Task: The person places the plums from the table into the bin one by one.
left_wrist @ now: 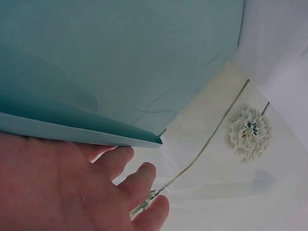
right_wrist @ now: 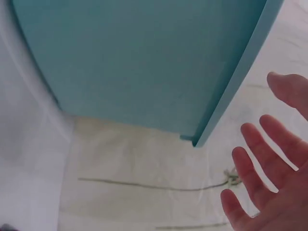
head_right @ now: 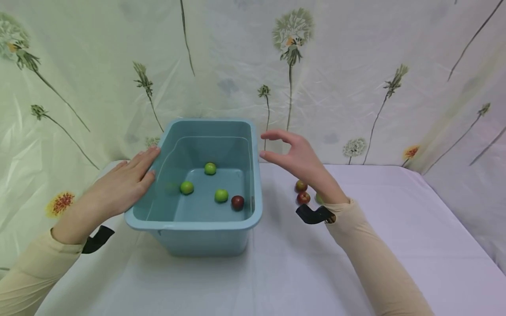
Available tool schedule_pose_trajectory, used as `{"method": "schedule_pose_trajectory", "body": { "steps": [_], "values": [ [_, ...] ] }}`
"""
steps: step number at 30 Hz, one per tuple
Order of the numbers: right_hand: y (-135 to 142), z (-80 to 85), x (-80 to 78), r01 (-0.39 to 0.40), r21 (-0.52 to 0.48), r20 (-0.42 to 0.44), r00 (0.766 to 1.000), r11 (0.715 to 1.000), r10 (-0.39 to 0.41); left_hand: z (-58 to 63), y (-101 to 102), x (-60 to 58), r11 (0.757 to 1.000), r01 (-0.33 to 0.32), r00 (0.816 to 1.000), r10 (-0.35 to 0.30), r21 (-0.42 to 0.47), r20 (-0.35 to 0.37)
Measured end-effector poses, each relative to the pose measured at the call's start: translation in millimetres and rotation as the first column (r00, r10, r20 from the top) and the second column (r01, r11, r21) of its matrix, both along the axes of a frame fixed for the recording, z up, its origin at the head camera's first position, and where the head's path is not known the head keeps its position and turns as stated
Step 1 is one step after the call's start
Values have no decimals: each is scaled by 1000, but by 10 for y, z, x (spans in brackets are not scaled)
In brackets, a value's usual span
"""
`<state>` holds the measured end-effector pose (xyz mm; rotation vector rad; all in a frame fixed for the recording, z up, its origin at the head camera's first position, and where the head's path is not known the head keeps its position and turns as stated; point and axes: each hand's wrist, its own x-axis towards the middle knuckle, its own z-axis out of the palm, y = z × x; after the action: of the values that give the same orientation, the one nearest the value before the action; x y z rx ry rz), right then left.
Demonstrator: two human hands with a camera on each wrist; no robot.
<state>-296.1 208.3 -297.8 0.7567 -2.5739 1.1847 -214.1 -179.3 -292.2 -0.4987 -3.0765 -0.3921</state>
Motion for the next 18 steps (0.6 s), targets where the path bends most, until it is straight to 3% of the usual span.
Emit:
{"method": "schedule_pose_trajectory", "body": {
  "steps": [18],
  "values": [
    [576, -304, 36, 131, 61, 54, 989, 990, -134, -10, 5, -10, 1000, -2, 1000, 2, 6, -1]
  ]
}}
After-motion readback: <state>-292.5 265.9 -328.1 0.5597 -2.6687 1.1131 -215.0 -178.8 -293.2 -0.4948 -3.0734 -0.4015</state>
